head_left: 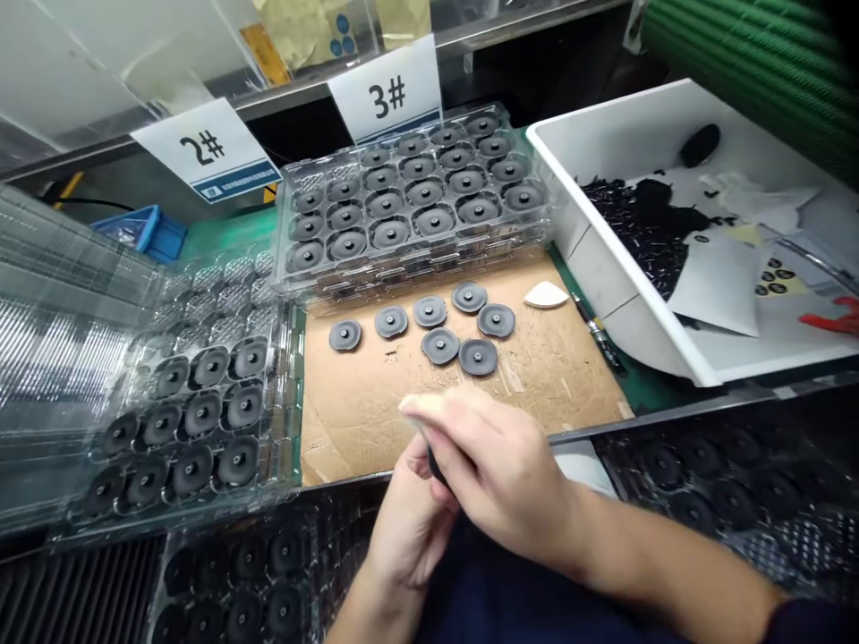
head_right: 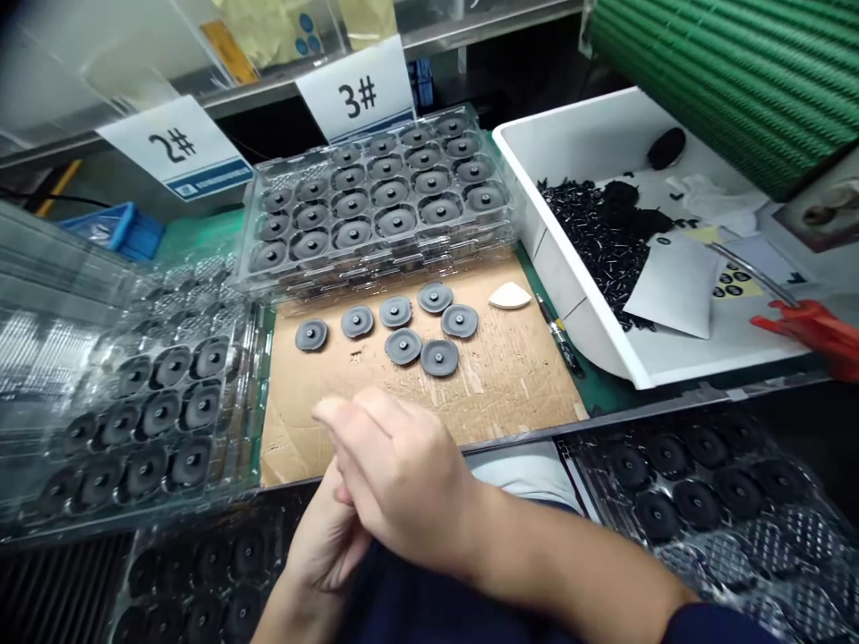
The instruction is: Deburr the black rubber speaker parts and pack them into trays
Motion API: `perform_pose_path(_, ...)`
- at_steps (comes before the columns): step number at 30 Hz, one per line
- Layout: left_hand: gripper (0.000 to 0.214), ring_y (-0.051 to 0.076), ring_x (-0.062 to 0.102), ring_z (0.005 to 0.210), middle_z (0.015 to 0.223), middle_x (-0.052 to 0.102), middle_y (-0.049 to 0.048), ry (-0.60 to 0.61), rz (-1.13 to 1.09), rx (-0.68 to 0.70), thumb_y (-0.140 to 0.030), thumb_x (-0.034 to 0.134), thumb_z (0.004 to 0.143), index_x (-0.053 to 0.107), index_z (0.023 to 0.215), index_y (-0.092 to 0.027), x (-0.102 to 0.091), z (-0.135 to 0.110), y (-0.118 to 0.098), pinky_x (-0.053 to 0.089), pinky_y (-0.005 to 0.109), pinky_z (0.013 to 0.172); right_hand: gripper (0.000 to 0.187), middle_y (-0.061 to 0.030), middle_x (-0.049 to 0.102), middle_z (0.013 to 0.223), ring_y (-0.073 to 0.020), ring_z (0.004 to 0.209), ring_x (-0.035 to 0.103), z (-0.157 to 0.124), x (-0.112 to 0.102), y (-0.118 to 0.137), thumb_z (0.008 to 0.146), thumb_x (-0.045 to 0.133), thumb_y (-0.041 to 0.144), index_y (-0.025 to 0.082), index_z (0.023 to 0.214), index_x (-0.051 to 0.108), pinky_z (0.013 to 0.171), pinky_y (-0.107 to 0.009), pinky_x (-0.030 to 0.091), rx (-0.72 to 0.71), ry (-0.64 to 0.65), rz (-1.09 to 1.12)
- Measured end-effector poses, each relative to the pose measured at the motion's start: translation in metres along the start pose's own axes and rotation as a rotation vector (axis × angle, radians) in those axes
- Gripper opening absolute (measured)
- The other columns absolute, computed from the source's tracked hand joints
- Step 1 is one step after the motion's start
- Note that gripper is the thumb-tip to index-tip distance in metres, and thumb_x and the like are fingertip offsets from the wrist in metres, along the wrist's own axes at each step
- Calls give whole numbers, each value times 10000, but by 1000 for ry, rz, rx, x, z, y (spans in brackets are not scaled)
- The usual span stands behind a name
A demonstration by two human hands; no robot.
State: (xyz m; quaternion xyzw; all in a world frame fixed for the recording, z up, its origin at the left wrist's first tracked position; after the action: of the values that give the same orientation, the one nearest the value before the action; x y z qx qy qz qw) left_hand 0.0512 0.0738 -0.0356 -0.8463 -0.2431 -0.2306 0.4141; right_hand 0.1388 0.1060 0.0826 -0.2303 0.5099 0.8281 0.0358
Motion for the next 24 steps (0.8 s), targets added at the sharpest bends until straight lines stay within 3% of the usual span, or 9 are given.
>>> perform_pose_path(4, 621, 212, 655, 955, 1060, 702, 36, -28, 1, 4, -322, 857, 491, 657, 1076, -267, 2, 0, 1, 498, 293, 885, 212, -36, 648, 893, -108, 819, 605, -11, 7, -9, 873, 473, 63, 149, 1001, 619, 758, -194, 490, 95, 198, 170)
perform_pose_path(6, 702, 221, 655, 952, 1041, 705, 50, -20, 20, -15, -351, 863, 459, 640, 1118, -258, 3, 1, 5, 505, 291, 870, 201, -28, 648, 874, -102, 790, 603, -9, 2, -13, 870, 478, 65, 150, 972, 628, 735, -191, 490, 133, 160, 149)
perform_pose_path(9, 691, 214, 648, 970, 991, 713, 40, 3, 54, -33, -347, 850, 494, 631, 1143, -259, 4, 1, 9, 479, 300, 919, 223, -80, 654, 895, -148, 819, 604, -3, -14, -6, 882, 457, 91, 91, 1036, 618, 765, -261, 497, 27, -32, 50)
perform_pose_path(11, 636, 203, 644, 988, 1008, 715, 24, 0, 25, -24, -328, 853, 494, 658, 1097, -278, 2, 0, 8, 465, 294, 942, 224, -82, 662, 912, -142, 848, 606, -6, -12, 0, 878, 463, 79, 81, 1044, 614, 790, -244, 491, -18, 27, 95)
perform_pose_path(14, 625, 195, 658, 963, 1041, 718, 18, 9, -48, -25, -341, 868, 430, 690, 1027, -290, 1, -2, 5, 495, 247, 875, 190, -25, 662, 864, -88, 794, 607, -19, -9, -7, 864, 499, 65, 137, 978, 633, 729, -159, 470, 91, 221, 137)
perform_pose_path(17, 665, 193, 640, 1003, 1058, 716, 18, 11, -55, -18, -354, 871, 414, 684, 1048, -286, 4, -5, 3, 488, 217, 863, 196, -15, 640, 784, -96, 693, 575, -20, -25, -16, 874, 484, 79, 153, 958, 644, 642, -200, 441, 178, 161, -104)
perform_pose_path(21, 422, 157, 635, 1007, 976, 728, -45, -65, -108, -49, -265, 844, 537, 719, 937, -314, 1, -12, 3, 489, 201, 861, 197, -17, 635, 683, -149, 686, 510, 2, -24, 19, 894, 480, 127, 159, 922, 672, 670, -291, 394, -246, -20, -277)
perform_pose_path(23, 313, 171, 665, 917, 842, 730, -32, -62, -90, -70, -285, 835, 552, 737, 849, -274, -3, -15, 4, 529, 208, 772, 220, 3, 646, 689, -132, 678, 493, 10, -10, 27, 910, 466, 138, 184, 891, 680, 685, -281, 389, -376, 59, -104)
perform_pose_path(24, 335, 188, 673, 878, 801, 724, -13, -49, -64, -68, -313, 843, 527, 738, 838, -247, -5, -15, 4, 543, 218, 728, 238, 6, 657, 720, -124, 683, 491, 15, -2, 23, 916, 451, 131, 189, 890, 681, 695, -275, 390, -341, 131, -36)
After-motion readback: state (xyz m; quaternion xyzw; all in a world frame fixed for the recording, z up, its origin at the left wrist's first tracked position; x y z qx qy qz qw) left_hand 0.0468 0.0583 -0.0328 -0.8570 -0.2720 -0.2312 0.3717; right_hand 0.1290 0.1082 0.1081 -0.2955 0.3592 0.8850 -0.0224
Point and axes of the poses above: each hand's wrist, its own z-axis towards the middle knuckle, its own x-axis out of the palm, y = z × x, the point moved 9 cm from there along z, towards the middle knuckle
